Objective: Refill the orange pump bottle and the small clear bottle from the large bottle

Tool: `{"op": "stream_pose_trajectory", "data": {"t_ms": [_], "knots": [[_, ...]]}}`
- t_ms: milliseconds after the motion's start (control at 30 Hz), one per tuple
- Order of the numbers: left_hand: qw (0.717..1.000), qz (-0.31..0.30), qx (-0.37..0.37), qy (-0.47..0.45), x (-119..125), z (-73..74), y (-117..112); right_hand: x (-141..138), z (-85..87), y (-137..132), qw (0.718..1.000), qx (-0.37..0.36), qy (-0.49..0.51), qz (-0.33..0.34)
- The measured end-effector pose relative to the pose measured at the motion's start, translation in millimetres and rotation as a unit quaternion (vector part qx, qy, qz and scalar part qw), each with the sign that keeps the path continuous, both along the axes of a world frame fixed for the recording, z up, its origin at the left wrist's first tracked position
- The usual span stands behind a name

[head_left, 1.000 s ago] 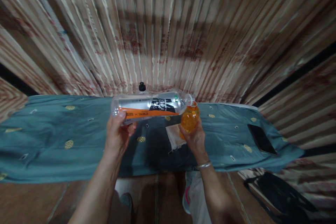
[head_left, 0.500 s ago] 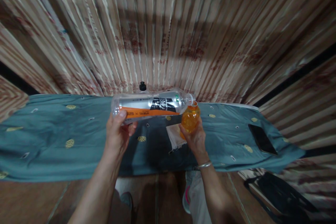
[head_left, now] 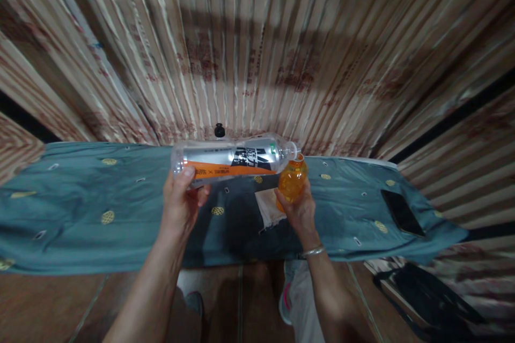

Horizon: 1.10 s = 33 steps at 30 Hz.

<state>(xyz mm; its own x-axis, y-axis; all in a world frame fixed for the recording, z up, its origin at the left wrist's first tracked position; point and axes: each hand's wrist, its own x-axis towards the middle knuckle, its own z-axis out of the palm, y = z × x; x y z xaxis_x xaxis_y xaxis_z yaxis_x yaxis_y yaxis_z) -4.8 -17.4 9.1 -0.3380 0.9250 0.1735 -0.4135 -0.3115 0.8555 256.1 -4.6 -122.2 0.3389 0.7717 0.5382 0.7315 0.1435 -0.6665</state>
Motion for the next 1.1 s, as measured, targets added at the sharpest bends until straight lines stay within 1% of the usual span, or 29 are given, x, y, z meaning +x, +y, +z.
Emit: {"op": "stream_pose_trajectory", "data": {"t_ms": [533,767,867,1000,1100], "knots": [[1.000,0.004,-0.001,0.000,0.0,-1.0,0.0,0.1,-4.4,1.2,1.000,-0.008,-0.010,-0.008],[1.000,0.004,0.009,0.004,0.1,-1.5,0.3,-0.6,0.7,0.4,1.000,-0.004,-0.010,0.004],[1.000,0.003,0.000,0.001,-0.3,-0.1,-0.3,-1.1,1.9,-0.1,1.000,-0.007,-0.006,0.008],[1.000,0.000,-0.013,-0.003,-0.5,1.4,-0.5,-0.1,-1.8,0.8,1.000,0.001,-0.006,-0.005],[1.000,0.002,-0.014,-0.003,-0.2,1.7,-0.6,0.8,-4.3,1.3,1.000,-0.007,-0.007,-0.004]]}}
